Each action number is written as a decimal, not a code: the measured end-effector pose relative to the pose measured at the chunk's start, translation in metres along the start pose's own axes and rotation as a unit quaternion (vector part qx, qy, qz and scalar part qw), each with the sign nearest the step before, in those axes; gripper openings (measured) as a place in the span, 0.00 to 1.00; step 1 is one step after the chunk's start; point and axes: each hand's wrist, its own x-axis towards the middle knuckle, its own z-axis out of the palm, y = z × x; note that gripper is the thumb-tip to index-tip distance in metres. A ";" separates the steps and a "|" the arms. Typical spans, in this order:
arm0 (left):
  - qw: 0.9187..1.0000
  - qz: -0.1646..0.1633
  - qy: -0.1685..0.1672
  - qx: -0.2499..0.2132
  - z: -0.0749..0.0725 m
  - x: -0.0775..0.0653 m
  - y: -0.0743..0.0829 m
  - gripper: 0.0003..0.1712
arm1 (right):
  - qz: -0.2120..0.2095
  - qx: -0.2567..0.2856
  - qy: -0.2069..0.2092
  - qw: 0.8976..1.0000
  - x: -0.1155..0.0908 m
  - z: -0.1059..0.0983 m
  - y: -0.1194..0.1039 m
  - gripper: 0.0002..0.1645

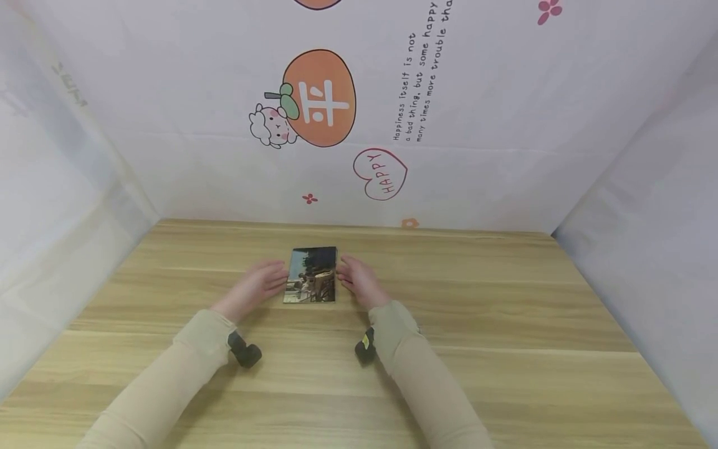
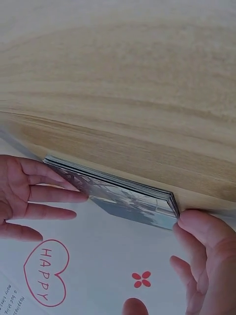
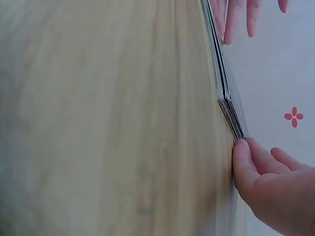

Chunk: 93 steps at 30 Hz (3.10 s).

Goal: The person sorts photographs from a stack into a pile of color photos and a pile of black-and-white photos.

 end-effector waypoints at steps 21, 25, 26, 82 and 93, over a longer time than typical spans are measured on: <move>1.000 -0.001 0.014 -0.016 0.004 0.000 0.001 0.30 | 0.000 -0.008 0.007 1.000 0.000 0.005 -0.001 0.31; 1.000 0.006 0.015 -0.004 0.005 -0.001 0.003 0.30 | 0.002 -0.009 0.011 1.000 0.001 0.005 -0.002 0.31; 1.000 0.007 0.016 0.000 0.006 -0.002 0.004 0.30 | 0.003 -0.006 0.014 1.000 0.001 0.005 -0.002 0.31; 0.972 0.044 0.168 0.158 0.015 0.001 -0.005 0.25 | -0.008 0.012 0.100 0.995 0.010 0.017 0.004 0.25; 0.979 0.048 0.139 0.139 0.036 -0.004 -0.006 0.23 | 0.023 -0.092 0.101 0.990 -0.004 -0.004 -0.003 0.26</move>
